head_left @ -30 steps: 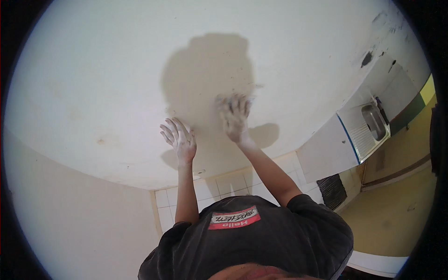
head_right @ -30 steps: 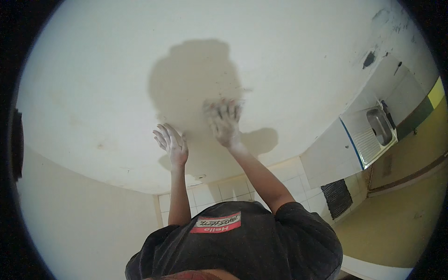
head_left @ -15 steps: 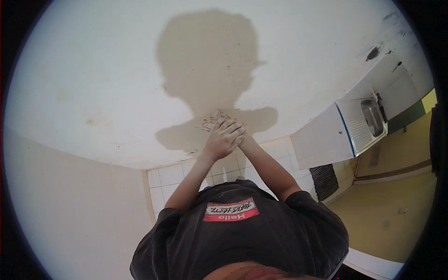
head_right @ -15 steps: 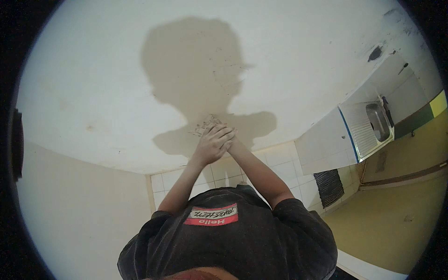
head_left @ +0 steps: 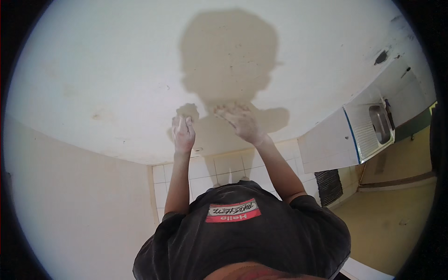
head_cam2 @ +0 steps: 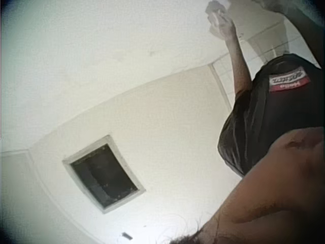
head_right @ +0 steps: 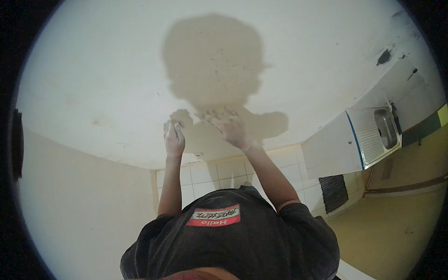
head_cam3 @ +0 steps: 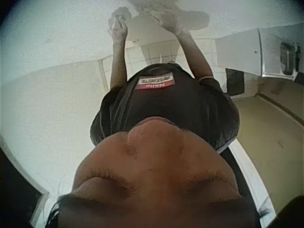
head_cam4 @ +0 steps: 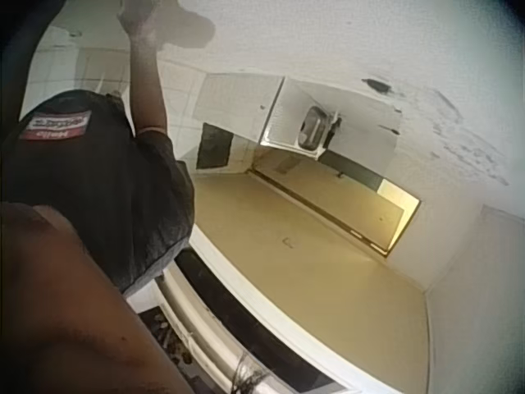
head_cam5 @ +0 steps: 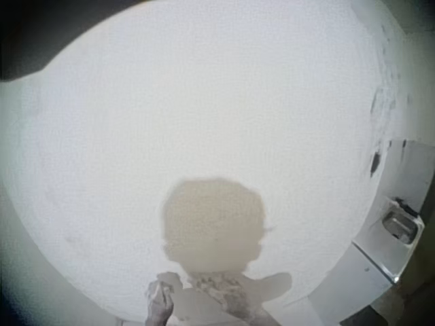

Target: The person sands a ceiling with sandpaper, moving the paper across the surface with one hand while using the other hand for support.

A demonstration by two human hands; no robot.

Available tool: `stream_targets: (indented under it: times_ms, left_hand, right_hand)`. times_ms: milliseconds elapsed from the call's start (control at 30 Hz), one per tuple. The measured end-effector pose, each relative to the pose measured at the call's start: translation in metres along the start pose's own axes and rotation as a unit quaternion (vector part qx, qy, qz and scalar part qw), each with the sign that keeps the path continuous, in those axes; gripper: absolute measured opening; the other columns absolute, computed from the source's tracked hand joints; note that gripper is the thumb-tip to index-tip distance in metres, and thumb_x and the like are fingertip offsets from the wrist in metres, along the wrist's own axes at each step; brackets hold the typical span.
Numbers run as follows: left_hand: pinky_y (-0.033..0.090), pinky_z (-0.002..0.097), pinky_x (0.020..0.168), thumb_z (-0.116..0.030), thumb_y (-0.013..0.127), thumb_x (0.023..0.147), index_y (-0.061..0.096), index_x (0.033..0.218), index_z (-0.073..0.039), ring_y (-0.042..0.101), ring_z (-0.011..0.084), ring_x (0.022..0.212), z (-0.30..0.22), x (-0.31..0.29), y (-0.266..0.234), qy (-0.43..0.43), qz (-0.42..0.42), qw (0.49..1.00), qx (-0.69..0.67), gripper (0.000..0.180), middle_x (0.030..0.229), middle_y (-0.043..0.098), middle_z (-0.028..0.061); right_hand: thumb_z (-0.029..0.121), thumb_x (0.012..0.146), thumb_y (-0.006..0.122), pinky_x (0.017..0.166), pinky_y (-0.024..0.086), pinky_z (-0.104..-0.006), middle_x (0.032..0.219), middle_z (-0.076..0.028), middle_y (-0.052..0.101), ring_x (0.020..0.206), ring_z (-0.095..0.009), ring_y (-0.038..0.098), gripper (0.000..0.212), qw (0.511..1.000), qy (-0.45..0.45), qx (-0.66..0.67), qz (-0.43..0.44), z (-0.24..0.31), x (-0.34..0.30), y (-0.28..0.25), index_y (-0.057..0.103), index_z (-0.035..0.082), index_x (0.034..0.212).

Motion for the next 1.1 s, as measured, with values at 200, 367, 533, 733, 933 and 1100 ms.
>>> stream_targets:
  times_ms: [200,367,533,733,933,1100]
  left_hand:
    - [0.027,0.0484,0.112,-0.014,0.051,0.094,0.047,0.142,-0.01,0.034,0.0371,0.139,-0.071,0.043,-0.053,0.15,-0.165,0.969,0.107,0.048,0.149,0.04,0.0168]
    - [0.015,0.0529,0.117,-0.036,0.053,0.097,0.041,0.147,-0.011,0.017,0.0396,0.147,-0.056,0.07,-0.031,0.144,-0.166,0.954,0.204,0.057,0.156,0.028,0.0184]
    - [0.012,0.0571,0.116,-0.046,0.057,0.094,0.04,0.147,-0.008,0.016,0.0428,0.146,-0.034,0.081,-0.046,0.175,-0.244,0.918,0.259,0.068,0.156,0.027,0.0207]
    - [0.011,0.058,0.117,-0.048,0.053,0.094,0.044,0.144,-0.004,0.016,0.042,0.147,-0.028,0.098,-0.064,0.23,-0.361,0.873,0.235,0.068,0.156,0.028,0.0212]
    - [0.012,0.058,0.117,-0.042,0.045,0.096,0.046,0.142,-0.006,0.021,0.0407,0.146,-0.024,0.094,-0.054,0.246,-0.386,0.848,0.266,0.059,0.154,0.033,0.0191]
    - [0.014,0.0564,0.118,-0.042,0.046,0.095,0.045,0.145,-0.016,0.025,0.0362,0.146,-0.017,0.091,-0.054,0.236,-0.398,0.848,0.258,0.057,0.154,0.036,0.0132]
  right_hand:
    - [0.015,0.085,0.066,0.113,0.026,-0.054,0.138,-0.015,0.055,0.136,-0.033,0.044,0.043,0.92,-0.074,-0.068,-0.378,-0.001,-0.013,-0.068,0.062,0.016,0.128]
    - [0.025,0.09,0.062,0.114,0.018,-0.0572,0.148,-0.018,0.043,0.14,-0.036,0.036,0.044,0.948,0.006,-0.151,-0.281,-0.025,0.019,-0.039,0.059,0.018,0.133]
    - [0.035,0.093,0.055,0.115,0.011,-0.0588,0.153,-0.019,0.036,0.142,-0.04,0.029,0.049,0.947,0.058,-0.249,-0.193,-0.074,0.039,-0.016,0.055,0.02,0.139]
    - [0.039,0.092,0.054,0.115,0.007,-0.0604,0.153,-0.018,0.036,0.145,-0.039,0.021,0.051,0.919,0.146,-0.128,-0.342,-0.067,0.045,-0.005,0.052,0.024,0.142]
    - [0.035,0.084,0.058,0.111,0.014,-0.0668,0.141,-0.012,0.045,0.134,-0.039,0.036,0.056,0.982,-0.025,-0.123,-0.143,-0.075,0.012,0.072,0.052,0.017,0.137]
    - [0.029,0.095,0.051,0.114,-0.001,-0.0648,0.153,-0.029,0.026,0.143,-0.052,0.013,0.052,0.909,0.188,-0.173,-0.328,-0.139,-0.022,-0.003,0.047,0.005,0.141]
Point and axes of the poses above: each hand's wrist, its own x-axis towards the middle knuckle, its own y-axis out of the palm, z = x × y, the point moved 9 cm from there along x, towards the middle knuckle
